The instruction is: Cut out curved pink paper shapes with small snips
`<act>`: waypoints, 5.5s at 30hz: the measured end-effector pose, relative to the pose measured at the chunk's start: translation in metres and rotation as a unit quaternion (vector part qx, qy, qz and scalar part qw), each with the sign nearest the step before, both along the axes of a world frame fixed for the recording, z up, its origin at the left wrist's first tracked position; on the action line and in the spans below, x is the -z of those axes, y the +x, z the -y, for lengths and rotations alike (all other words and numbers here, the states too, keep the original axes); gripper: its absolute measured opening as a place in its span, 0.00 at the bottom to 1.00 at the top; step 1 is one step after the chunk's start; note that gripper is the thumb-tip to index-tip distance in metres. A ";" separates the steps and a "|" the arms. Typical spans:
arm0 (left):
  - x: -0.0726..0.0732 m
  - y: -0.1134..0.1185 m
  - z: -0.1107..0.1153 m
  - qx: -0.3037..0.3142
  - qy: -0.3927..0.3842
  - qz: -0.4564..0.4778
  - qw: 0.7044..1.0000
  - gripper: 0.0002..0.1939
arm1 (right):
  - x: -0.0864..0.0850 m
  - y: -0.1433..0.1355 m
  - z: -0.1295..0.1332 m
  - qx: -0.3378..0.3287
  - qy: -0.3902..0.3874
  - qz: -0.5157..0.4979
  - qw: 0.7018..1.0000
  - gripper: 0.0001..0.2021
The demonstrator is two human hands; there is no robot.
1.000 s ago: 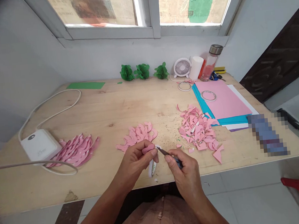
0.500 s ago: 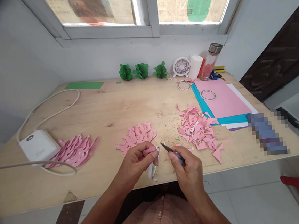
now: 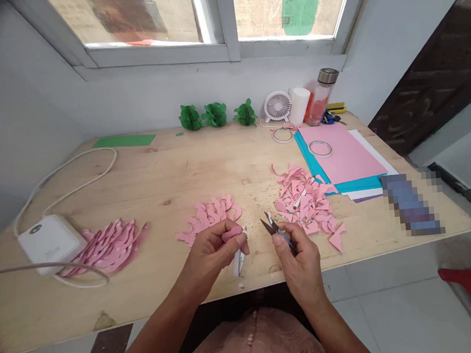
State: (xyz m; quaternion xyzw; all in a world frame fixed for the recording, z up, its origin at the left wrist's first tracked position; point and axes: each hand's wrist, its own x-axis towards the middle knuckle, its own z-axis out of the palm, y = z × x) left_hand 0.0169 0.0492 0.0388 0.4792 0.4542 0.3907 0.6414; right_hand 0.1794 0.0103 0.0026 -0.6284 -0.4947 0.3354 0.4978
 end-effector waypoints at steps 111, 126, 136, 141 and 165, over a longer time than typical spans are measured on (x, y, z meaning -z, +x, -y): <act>0.043 0.096 -0.101 0.149 0.331 -0.457 0.812 0.14 | 0.032 0.004 -0.050 0.190 0.002 -0.229 0.955 0.13; 0.043 0.095 -0.104 0.073 0.272 -0.392 0.876 0.17 | 0.037 0.003 -0.049 0.196 0.004 -0.204 0.959 0.14; 0.019 0.058 -0.087 0.109 0.103 -0.103 0.983 0.18 | 0.027 0.004 -0.050 0.173 0.014 -0.235 0.956 0.14; 0.022 0.035 -0.061 0.099 -0.121 0.256 0.954 0.17 | 0.025 0.006 -0.048 0.163 0.018 -0.261 0.951 0.16; 0.022 0.000 0.002 -0.030 -0.151 0.273 0.950 0.16 | -0.004 -0.035 -0.021 0.010 -0.047 -0.298 0.953 0.13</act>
